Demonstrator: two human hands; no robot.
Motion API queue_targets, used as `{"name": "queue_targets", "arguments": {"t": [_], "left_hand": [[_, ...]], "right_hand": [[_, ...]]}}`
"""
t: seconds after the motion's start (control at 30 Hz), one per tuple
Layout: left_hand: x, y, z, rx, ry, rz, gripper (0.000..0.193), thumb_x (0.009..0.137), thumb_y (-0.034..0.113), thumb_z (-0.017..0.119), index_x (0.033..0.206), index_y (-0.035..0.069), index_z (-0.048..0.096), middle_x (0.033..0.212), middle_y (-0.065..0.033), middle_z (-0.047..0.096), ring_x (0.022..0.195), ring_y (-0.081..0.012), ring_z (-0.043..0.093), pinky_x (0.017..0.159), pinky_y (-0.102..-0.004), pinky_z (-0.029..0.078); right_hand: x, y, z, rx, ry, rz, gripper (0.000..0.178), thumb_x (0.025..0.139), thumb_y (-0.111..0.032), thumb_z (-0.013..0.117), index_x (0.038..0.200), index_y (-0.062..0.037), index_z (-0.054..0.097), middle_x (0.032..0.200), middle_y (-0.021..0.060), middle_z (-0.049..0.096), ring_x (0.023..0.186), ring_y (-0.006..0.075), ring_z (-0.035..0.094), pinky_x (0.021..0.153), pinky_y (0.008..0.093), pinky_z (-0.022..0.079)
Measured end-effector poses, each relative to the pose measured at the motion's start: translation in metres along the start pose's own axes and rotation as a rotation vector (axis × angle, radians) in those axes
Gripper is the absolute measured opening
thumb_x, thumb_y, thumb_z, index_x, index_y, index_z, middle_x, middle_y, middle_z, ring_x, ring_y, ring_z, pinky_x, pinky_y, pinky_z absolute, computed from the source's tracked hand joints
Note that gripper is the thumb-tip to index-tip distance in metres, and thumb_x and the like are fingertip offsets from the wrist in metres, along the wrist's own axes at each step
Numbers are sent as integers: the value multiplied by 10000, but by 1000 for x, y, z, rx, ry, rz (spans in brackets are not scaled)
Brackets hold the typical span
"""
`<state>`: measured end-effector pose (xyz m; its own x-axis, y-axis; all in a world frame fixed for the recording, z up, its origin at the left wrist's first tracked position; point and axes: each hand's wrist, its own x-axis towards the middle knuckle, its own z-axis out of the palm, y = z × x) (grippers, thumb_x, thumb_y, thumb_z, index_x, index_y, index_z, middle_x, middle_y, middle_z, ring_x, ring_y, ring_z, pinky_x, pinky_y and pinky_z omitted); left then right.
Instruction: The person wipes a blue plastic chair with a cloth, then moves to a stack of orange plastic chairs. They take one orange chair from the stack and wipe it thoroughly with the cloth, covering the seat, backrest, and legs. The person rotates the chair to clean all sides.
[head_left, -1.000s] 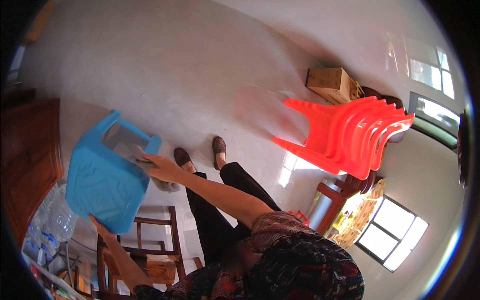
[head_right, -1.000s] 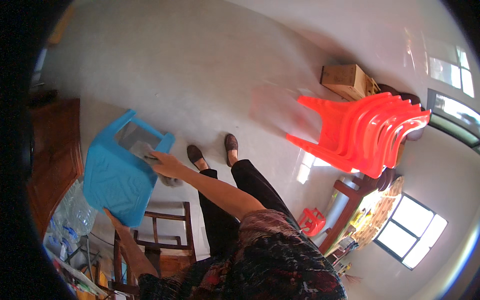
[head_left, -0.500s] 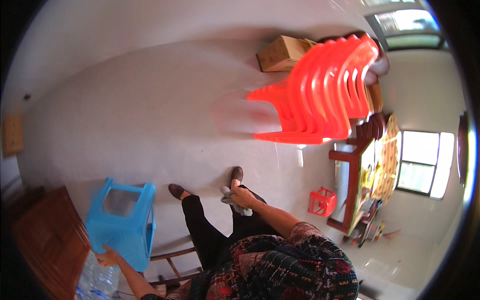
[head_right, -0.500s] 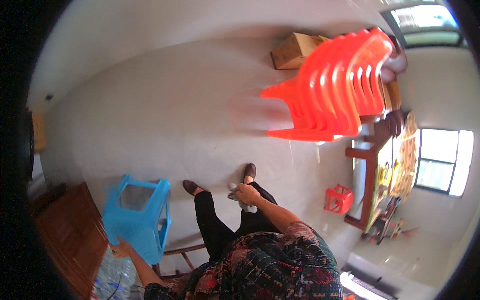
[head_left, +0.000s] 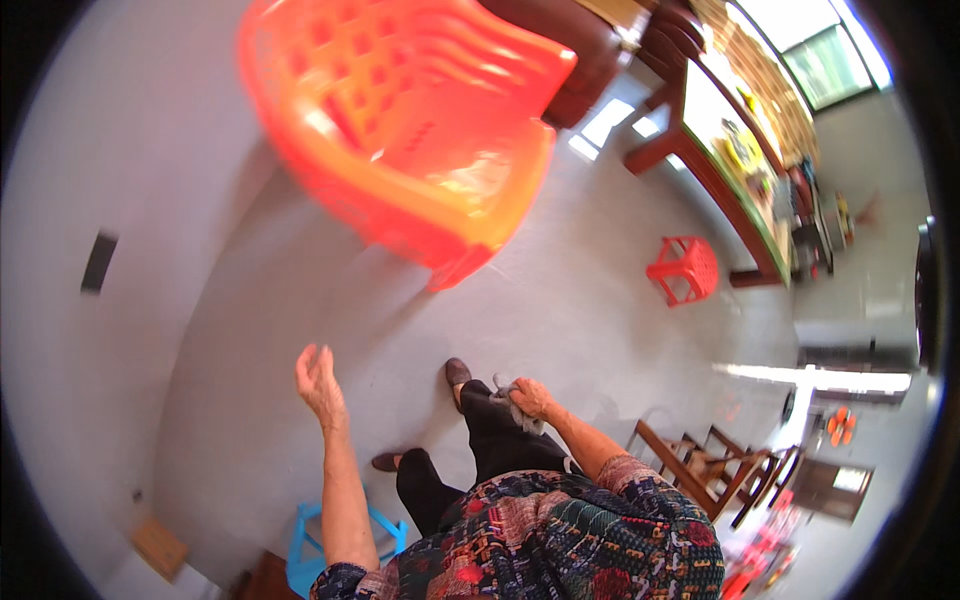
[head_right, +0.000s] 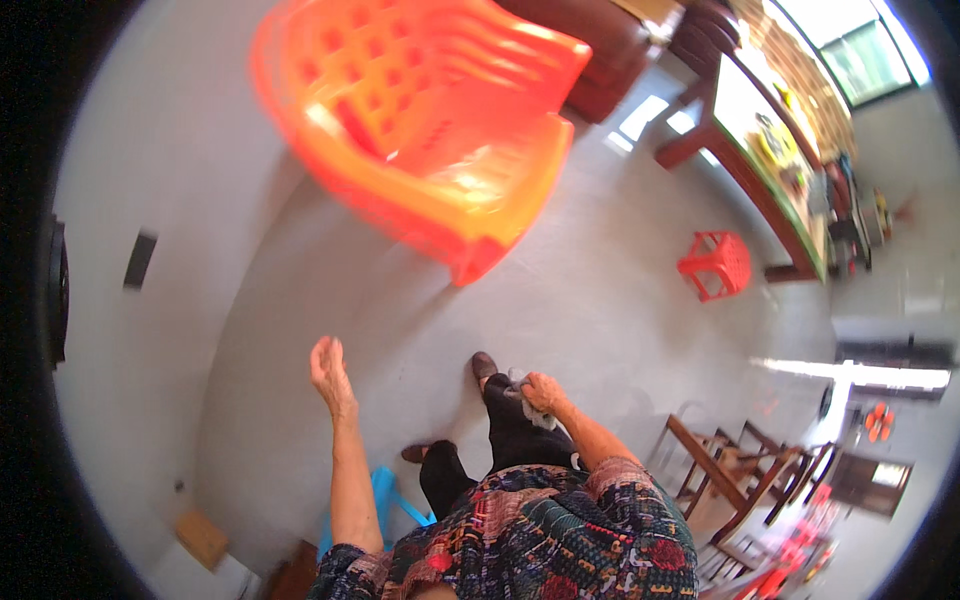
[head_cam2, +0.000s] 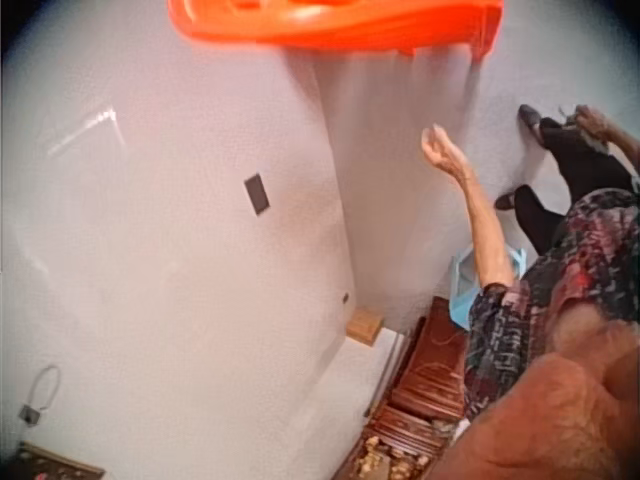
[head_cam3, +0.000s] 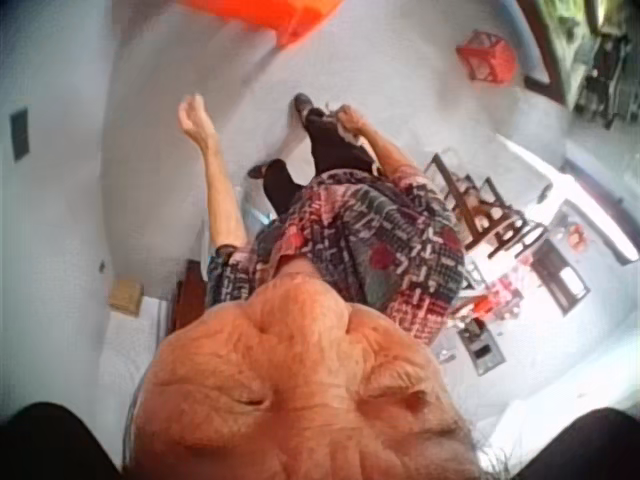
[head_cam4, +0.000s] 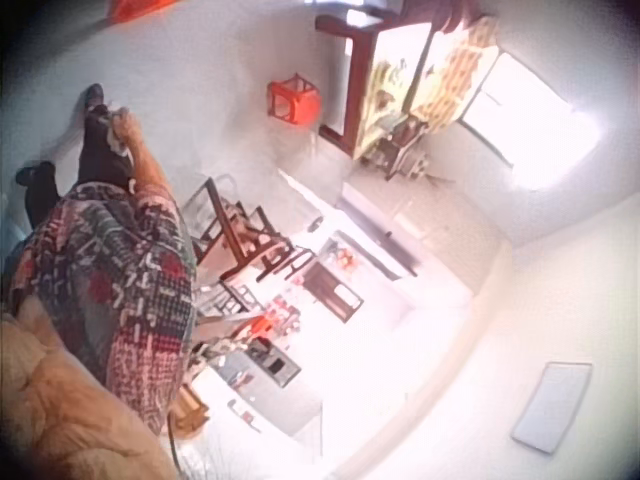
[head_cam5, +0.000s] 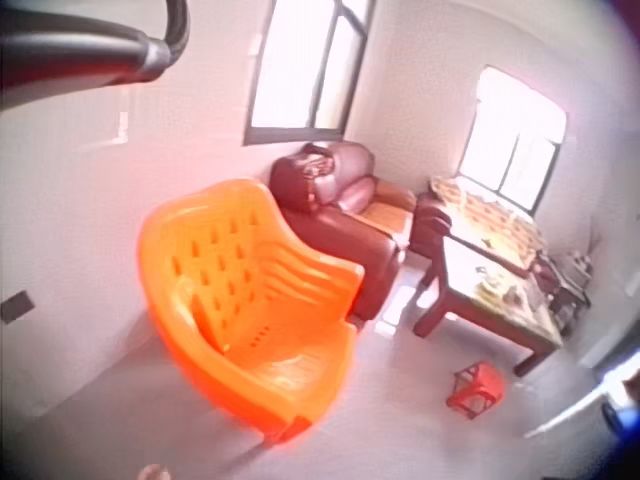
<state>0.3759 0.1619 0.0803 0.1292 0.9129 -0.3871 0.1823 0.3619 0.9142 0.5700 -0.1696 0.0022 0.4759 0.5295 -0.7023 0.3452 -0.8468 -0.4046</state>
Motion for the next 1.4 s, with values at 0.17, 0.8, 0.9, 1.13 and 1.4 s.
{"name": "queue_targets", "arguments": {"t": [0.17, 0.8, 0.9, 1.13, 1.4], "left_hand": [[-11, 122, 207, -48, -13, 13, 666, 801, 326, 718, 1311, 21, 418, 1290, -114, 490, 1187, -218, 473, 968, -421, 389], [32, 82, 279, -71, 20, 273, 735, 737, 68, 731, 1328, -43, 310, 1283, -158, 448, 1098, -239, 523, 948, -351, 468], [35, 86, 273, -129, 41, 225, 683, 747, 52, 717, 1315, -36, 349, 1263, -148, 481, 1084, -238, 539, 907, -368, 487], [36, 93, 272, 10, 123, 162, 499, 771, 81, 701, 1222, -24, 512, 1130, -122, 602, 958, -230, 612, 812, -369, 523], [41, 82, 249, 83, 322, -6, 415, 818, 193, 665, 1149, -43, 579, 1030, -150, 626, 838, -255, 644, 663, -379, 557]], "right_hand": [[3, 72, -34, 158, 153, 89, 320, 795, -252, 465, 900, 19, 598, 934, 279, 614, 917, 448, 578, 802, 501, 463], [-8, 160, -58, 781, 540, 459, 343, 739, -182, 512, 969, 40, 636, 862, 231, 655, 828, 333, 642, 741, 404, 497], [5, 166, -140, 724, 518, 324, 333, 742, -178, 515, 954, 44, 644, 783, 156, 654, 736, 238, 629, 674, 360, 495], [35, 281, -215, 693, 388, 373, 463, 725, -337, 591, 994, 36, 643, 874, 206, 663, 817, 282, 632, 726, 379, 488], [67, 394, -299, 378, 229, 481, 455, 721, -359, 608, 973, 20, 627, 1049, 247, 610, 1006, 384, 580, 824, 436, 477]]}}
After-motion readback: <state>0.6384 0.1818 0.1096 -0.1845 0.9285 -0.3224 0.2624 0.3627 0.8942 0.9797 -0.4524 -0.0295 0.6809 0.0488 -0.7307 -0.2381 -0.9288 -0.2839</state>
